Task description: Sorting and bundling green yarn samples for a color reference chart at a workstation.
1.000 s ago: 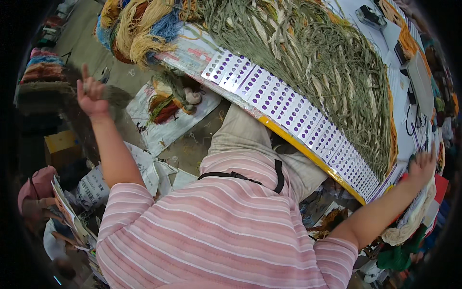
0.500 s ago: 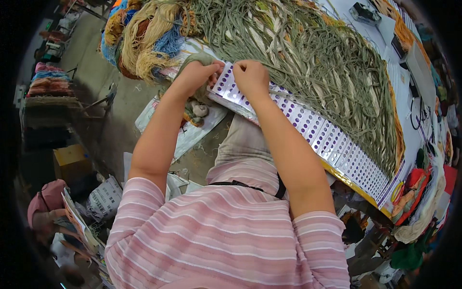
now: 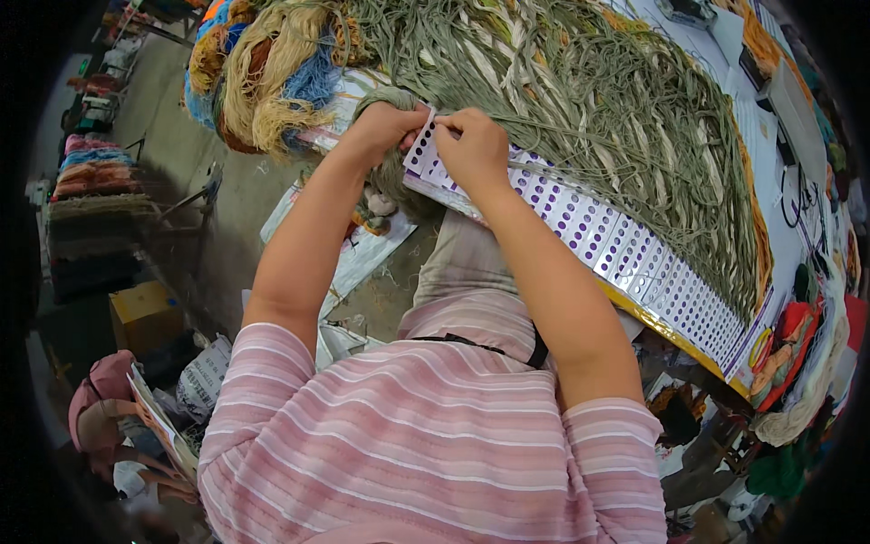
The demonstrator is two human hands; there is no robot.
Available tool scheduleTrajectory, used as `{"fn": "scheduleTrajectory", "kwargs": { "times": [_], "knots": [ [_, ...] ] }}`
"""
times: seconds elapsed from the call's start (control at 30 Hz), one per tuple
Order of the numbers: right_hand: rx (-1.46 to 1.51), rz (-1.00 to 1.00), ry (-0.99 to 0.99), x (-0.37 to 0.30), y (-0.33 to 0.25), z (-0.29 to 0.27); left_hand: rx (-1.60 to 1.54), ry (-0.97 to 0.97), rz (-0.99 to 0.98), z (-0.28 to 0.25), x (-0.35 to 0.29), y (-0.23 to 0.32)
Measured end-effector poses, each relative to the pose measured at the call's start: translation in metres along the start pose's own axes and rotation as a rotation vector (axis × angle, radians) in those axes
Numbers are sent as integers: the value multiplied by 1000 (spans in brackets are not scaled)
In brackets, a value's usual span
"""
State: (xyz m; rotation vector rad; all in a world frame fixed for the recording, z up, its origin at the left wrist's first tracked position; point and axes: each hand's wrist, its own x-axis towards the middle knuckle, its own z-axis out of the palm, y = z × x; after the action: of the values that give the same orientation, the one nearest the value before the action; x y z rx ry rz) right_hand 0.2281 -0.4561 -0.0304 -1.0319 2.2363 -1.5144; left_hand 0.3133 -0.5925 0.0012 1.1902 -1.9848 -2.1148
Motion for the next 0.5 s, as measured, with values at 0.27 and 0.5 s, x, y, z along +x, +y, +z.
{"fn": "scheduleTrajectory", "kwargs": {
  "times": [0.27, 0.5],
  "knots": [
    [-484, -105, -103, -1, -10, -16, -530, 308, 177, -63, 5, 17],
    [-647, -351, 2, 1, -10, -18, -707, -59, 122, -40, -7, 21]
  ]
}}
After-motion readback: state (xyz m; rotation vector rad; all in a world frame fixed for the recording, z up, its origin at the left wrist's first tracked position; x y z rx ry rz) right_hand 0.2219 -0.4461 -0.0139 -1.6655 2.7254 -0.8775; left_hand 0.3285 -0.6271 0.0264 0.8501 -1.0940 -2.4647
